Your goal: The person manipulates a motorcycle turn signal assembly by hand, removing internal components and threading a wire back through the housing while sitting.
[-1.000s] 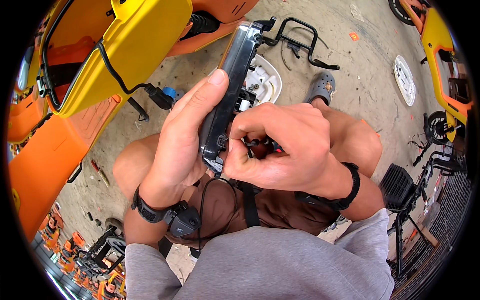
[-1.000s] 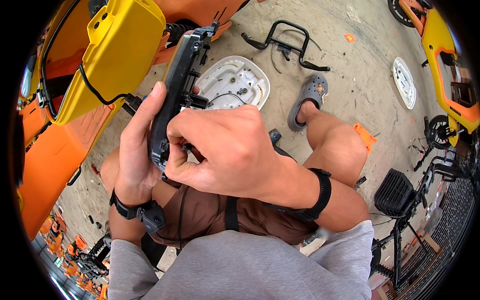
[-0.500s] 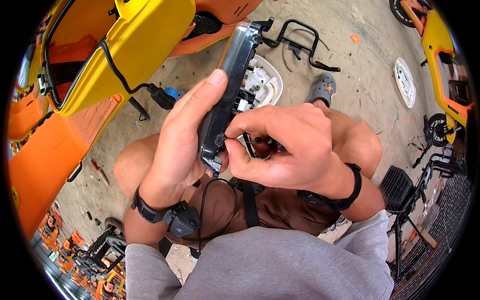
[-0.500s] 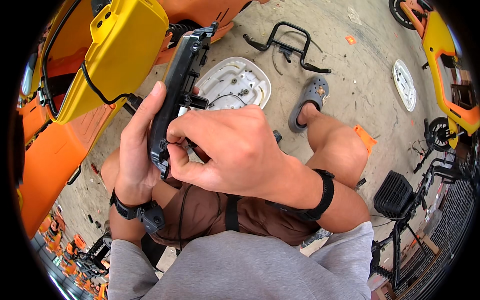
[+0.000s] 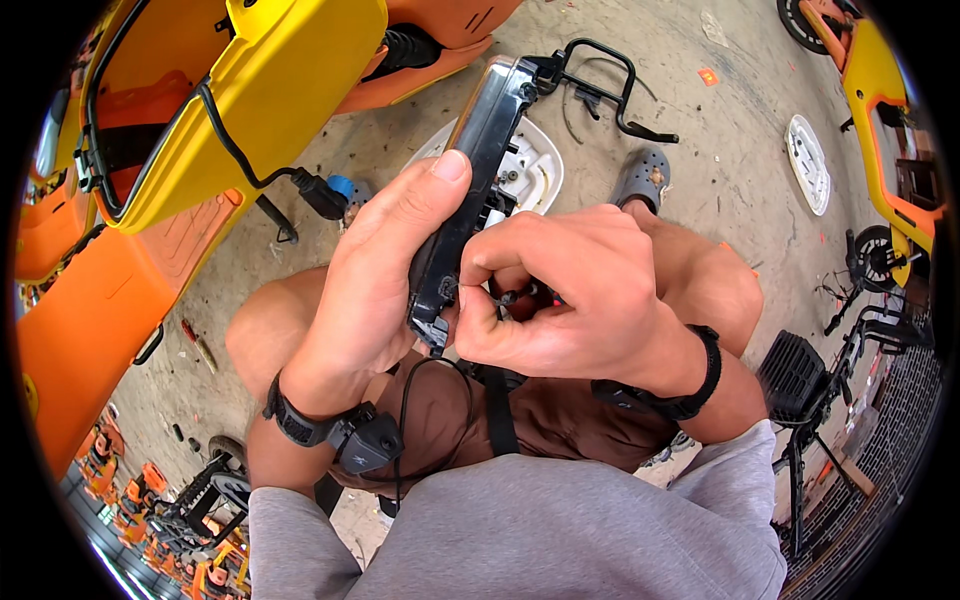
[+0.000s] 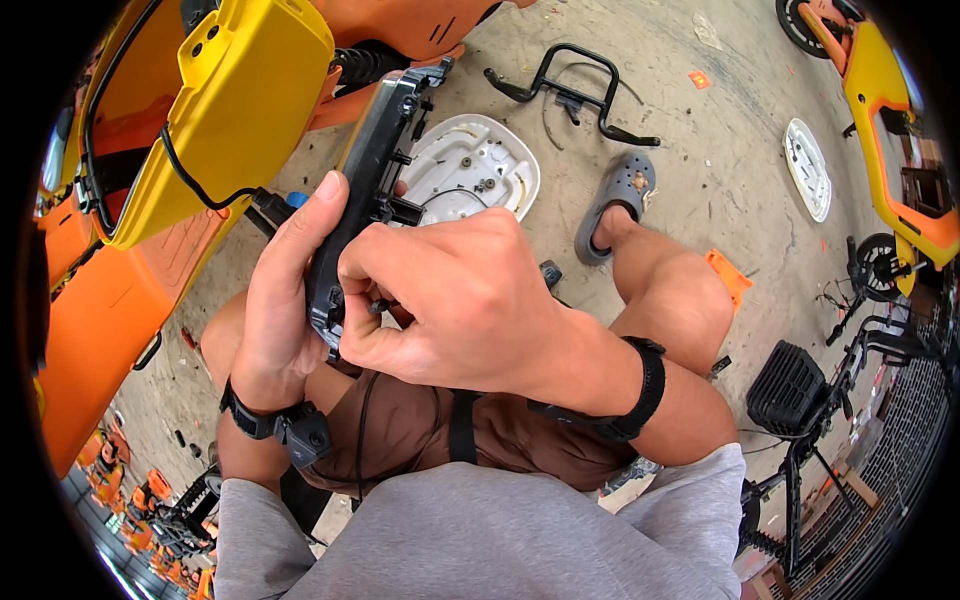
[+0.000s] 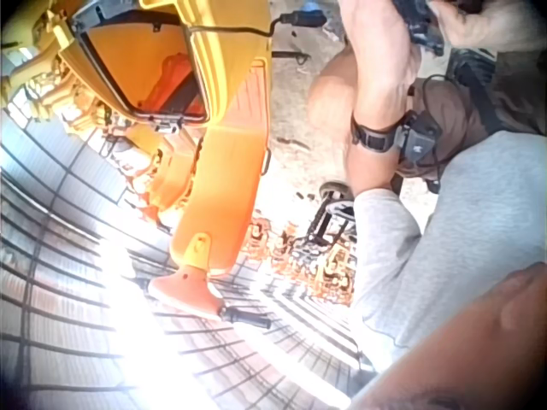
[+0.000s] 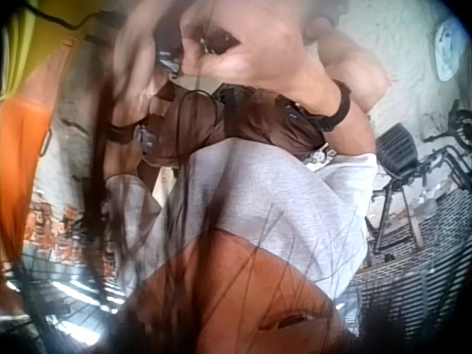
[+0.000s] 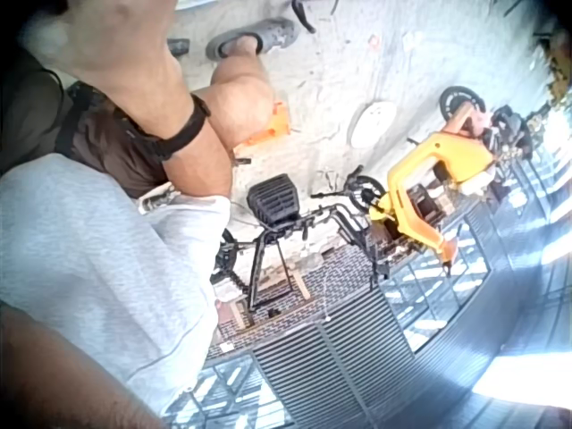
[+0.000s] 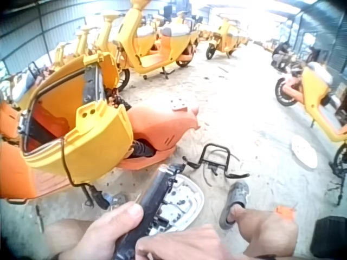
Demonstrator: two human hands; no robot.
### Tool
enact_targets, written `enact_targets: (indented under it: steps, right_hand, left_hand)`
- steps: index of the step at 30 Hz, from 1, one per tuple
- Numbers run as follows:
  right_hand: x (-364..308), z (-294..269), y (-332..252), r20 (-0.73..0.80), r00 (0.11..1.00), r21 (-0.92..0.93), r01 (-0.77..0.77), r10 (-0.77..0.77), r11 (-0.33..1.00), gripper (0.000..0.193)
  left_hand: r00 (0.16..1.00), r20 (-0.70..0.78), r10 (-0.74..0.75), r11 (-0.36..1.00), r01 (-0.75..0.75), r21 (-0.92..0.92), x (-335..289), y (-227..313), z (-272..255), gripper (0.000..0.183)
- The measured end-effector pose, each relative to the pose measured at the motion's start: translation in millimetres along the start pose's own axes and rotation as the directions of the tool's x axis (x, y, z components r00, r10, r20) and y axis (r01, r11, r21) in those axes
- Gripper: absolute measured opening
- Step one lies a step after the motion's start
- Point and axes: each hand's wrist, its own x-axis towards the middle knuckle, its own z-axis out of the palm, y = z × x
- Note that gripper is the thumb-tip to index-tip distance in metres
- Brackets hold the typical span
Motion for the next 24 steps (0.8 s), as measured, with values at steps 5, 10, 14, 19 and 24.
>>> enact_targets:
  steps: [5,10,14,19,24]
  right_hand:
    - [-1,3,-2,-0.040,0.999,-0.021,-0.025,0.024,0.999,0.016]
    - [1,1,-3,-0.044,0.999,-0.022,-0.024,0.023,0.999,0.016]
    - [6,-4,-1,-0.073,0.997,-0.040,0.018,-0.020,0.999,0.016]
    - [5,-5,-9,0.074,0.923,0.266,-0.384,0.378,0.884,0.029]
    - [12,-29,-15,0.384,0.763,0.564,-0.639,0.520,0.523,0.048]
  left_hand:
    - [0.999,0.039,0.007,0.999,-0.006,-0.035,1,-1,-4,0.043]
    - [1.000,0.023,0.005,1.000,-0.005,-0.012,1,-1,-6,0.044]
    - [1.000,-0.015,-0.023,0.999,0.023,0.031,2,1,-10,0.045]
    - [0.999,-0.050,-0.021,0.997,0.017,-0.072,2,3,-10,0.039]
    - [0.990,-0.128,-0.061,0.993,0.048,-0.104,0,10,-9,0.038]
